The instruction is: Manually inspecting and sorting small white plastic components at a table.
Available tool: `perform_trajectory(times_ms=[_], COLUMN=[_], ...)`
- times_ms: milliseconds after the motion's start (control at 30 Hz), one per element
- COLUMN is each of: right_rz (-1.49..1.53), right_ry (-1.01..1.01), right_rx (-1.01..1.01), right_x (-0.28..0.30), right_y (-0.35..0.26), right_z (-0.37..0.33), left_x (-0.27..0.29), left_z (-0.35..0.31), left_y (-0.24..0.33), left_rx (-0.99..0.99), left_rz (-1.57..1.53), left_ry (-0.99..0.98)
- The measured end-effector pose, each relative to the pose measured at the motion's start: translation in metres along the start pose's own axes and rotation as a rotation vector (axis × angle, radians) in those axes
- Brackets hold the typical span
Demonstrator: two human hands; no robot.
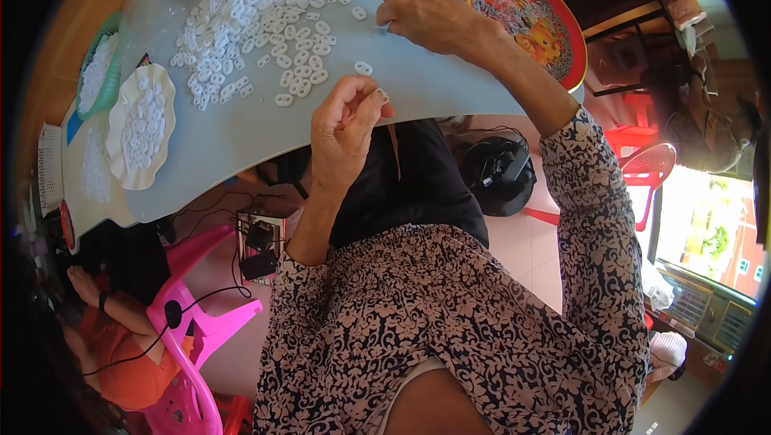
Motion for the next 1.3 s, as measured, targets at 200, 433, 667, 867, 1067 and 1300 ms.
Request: perform_trajectory(times_ms=[200,433,667,867,1067,1300], right_rz=[-0.2,-0.287,-0.224,0.467,1.12,1.263], right_ry=[-0.096,-0.267,-0.086,0.255,0.551,0.584], right_rx=[0.108,0.155,0.009,-0.139,-0.398,-0.421], right_x=[0.0,-0.005,-0.004,0.02,-0.013,-0.024], right_y=[-0.016,-0.055,-0.027,-0.038,-0.036,-0.035], right_z=[0.006,0.022,0.015,-0.032,-0.068,-0.08], left_x=[-0.004,-0.002,0.0,0.001,-0.012,-0.016], left_z=[-0.001,-0.004,0.001,0.002,0.006,0.016], left_y=[-0.001,-0.002,-0.003,-0.002,0.003,-0.009], left_rx=[0.022,0.034,0.043,0.048,0.059,0.099], left_rz=[-0.036,-0.015,-0.05,-0.147,-0.133,-0.181], left_ry=[-0.008,0.01,-0.004,-0.005,-0.048,-0.021])
Point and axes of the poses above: each hand's wrist, its own z-axis towards the middle knuckle, its own x-axis out of the back of the hand, y = z × x, the point moved 8 cm from there along z, towards the middle knuckle, and after that the axes turned 13 degrees about x, right-handed, at the moved point
